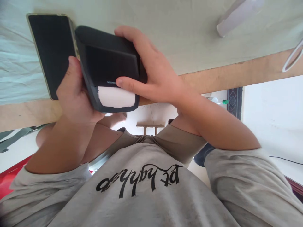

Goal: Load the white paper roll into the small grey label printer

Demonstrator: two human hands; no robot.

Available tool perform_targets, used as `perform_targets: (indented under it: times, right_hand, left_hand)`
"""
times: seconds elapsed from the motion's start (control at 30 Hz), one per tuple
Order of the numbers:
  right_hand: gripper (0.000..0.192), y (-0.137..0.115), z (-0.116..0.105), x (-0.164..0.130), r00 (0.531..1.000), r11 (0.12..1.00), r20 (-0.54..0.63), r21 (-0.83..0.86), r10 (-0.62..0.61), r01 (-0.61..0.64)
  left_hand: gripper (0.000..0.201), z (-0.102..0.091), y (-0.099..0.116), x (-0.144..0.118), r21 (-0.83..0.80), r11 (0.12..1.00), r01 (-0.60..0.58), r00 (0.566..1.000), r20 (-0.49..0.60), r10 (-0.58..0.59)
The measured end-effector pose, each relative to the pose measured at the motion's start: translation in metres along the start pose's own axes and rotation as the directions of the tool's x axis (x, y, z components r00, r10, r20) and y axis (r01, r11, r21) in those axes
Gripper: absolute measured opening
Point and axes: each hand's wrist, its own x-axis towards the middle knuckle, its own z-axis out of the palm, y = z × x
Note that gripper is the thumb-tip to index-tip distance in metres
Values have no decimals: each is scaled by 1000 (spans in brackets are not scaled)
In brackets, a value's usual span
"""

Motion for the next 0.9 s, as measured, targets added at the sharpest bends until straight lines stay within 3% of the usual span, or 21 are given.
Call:
perform_targets:
  times: [0.17, 0.27, 0.43, 0.6, 0.67, 0.77, 0.9]
  right_hand:
    - [56, 5, 2, 2, 995, 995, 27, -23, -94, 95]
    - [65, 12, 4, 5, 988, 988, 12, 12, -153, 153]
    - [76, 11, 0, 4, 984, 985, 82, -68, -155, 161]
    - [69, -8, -12, -2, 984, 937, -88, -331, -153, 116]
    - [69, -14, -17, -2, 976, 929, -138, -353, -169, 111]
    - [70, -17, -20, -1, 994, 974, -85, -224, -61, 41]
    - [69, -15, -17, 2, 991, 988, 1, 88, 130, -130]
  left_hand:
    - [32, 1, -4, 0, 28, 993, -115, 993, 2, 115]
    - [28, -1, -6, 2, 44, 985, -169, 985, -32, 171]
    - [30, -3, -4, 4, 59, 991, -122, 992, -34, 124]
    - [45, 1, 2, -2, 49, 997, -63, 996, 59, 60]
    - [44, -1, 1, -3, 78, 995, -60, 996, 75, 54]
    - [43, -9, -2, -2, 160, 984, -81, 996, 49, 74]
    - [48, -17, -7, 1, 147, 987, -58, 996, 70, 49]
